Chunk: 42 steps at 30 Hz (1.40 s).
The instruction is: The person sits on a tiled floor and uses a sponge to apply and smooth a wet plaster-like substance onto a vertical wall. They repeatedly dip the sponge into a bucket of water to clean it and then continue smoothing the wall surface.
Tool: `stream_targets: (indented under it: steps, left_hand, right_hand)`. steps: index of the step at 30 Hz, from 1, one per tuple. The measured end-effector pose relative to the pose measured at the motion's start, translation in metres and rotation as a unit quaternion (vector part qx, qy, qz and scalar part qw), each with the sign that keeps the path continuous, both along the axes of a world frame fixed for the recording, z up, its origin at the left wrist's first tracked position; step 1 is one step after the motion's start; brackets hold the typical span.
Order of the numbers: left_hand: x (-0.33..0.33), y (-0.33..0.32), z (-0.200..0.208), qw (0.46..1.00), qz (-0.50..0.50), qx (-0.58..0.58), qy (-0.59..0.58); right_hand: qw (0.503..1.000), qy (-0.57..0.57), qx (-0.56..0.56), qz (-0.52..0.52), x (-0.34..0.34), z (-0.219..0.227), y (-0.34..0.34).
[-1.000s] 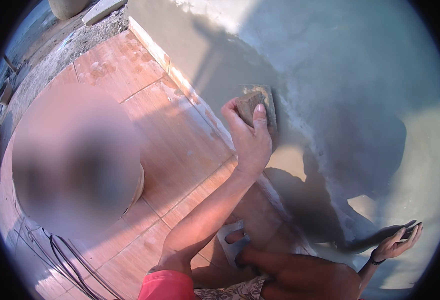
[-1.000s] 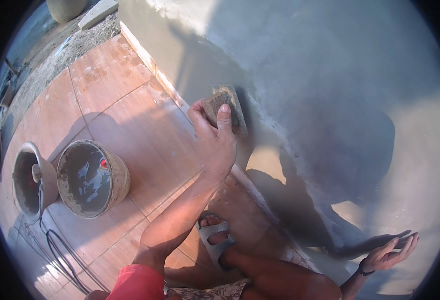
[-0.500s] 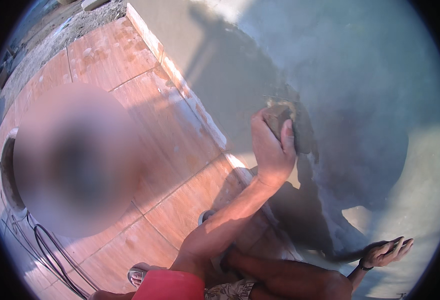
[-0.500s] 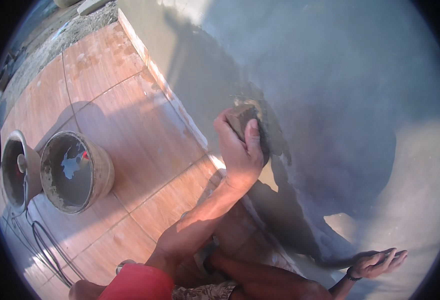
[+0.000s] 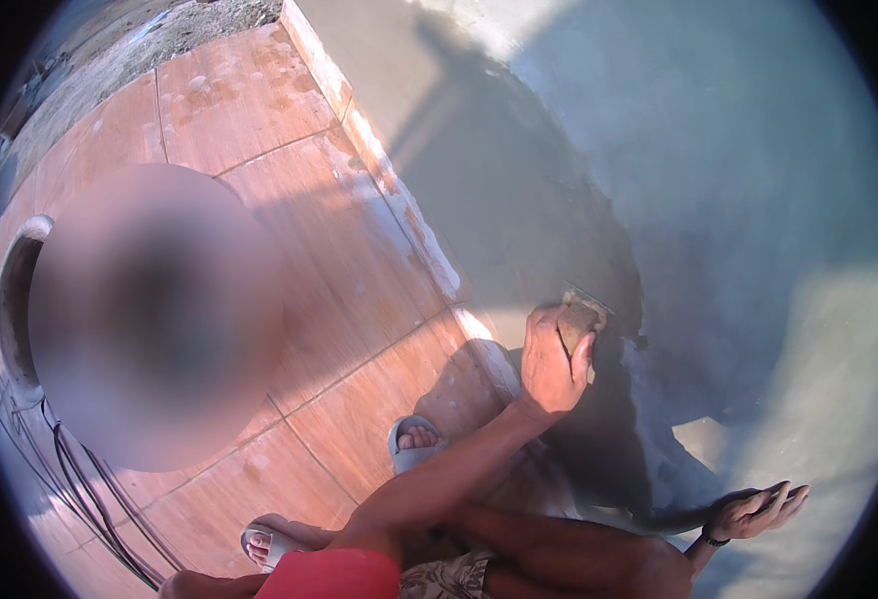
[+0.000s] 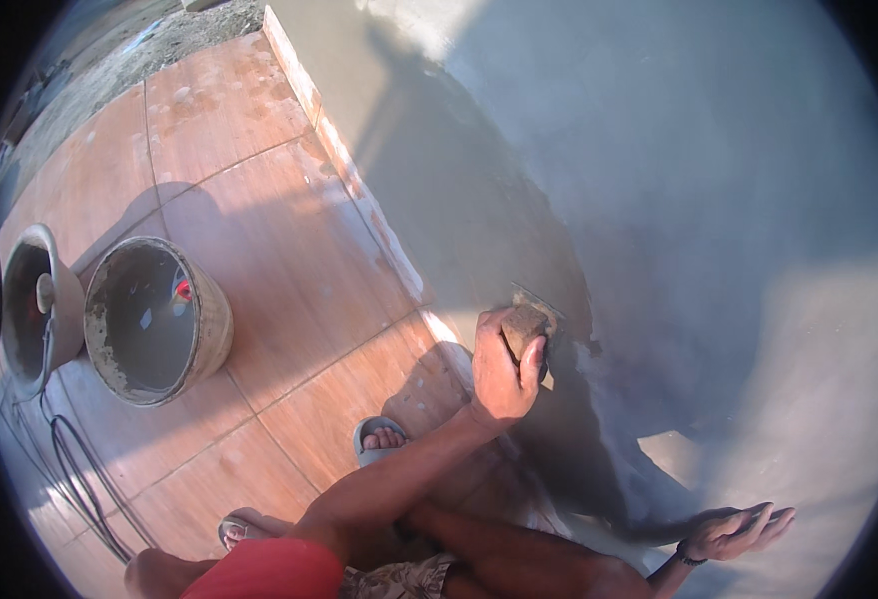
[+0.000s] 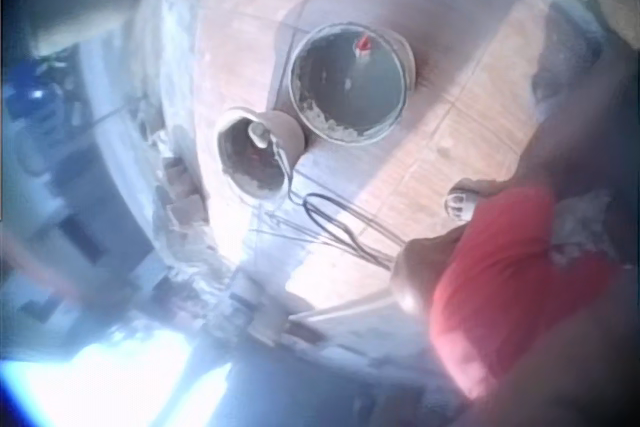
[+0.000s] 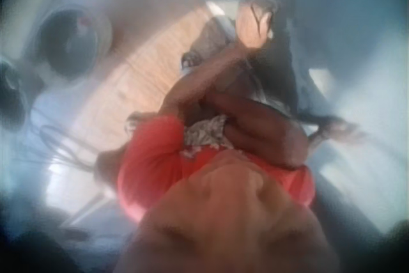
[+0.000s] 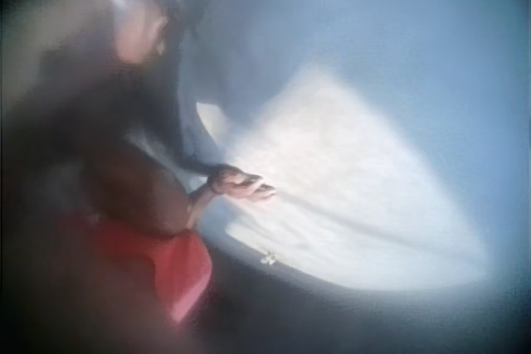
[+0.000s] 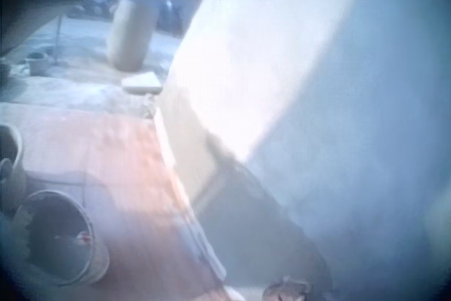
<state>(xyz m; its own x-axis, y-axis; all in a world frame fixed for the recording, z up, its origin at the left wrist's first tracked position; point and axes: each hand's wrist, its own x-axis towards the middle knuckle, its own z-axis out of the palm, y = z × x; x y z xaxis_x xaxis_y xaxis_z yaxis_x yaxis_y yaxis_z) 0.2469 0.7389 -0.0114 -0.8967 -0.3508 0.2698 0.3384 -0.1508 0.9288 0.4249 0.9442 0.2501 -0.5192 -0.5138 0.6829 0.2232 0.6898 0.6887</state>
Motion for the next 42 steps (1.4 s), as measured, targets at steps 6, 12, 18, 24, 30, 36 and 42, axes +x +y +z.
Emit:
stream_targets:
  steps: [6,12,18,24,30,36,42]
  left_hand:
    - [-0.052,-0.025,0.035,0.997,0.018,0.044,-0.055]
    - [-0.027,-0.012,-0.015,0.999,0.017,0.021,-0.037]
    - [-0.083,-0.044,0.041,0.998,0.06,0.017,-0.014]
    - [-0.062,-0.038,-0.004,0.995,-0.015,0.065,-0.069]
    - [-0.12,-0.066,0.041,0.996,0.089,0.0,-0.021]
    - [0.013,-0.01,-0.005,0.994,-0.058,-0.043,0.079]
    - [-0.031,-0.053,-0.047,0.989,-0.006,0.083,-0.125]
  right_hand:
    - [1.0,-0.025,-0.011,0.004,0.0,0.002,0.0]
    - [1.0,-0.018,-0.014,-0.011,-0.003,0.001,-0.007]
    - [0.999,-0.034,-0.008,0.0,-0.003,0.002,-0.007]
    - [0.999,-0.021,0.034,-0.024,-0.002,0.007,-0.006]
    - [1.0,-0.024,-0.006,-0.016,-0.002,0.003,-0.008]
    - [0.999,-0.013,0.034,-0.03,-0.002,0.002,-0.005]
    - [0.999,-0.02,0.023,-0.026,0.0,0.005,-0.006]
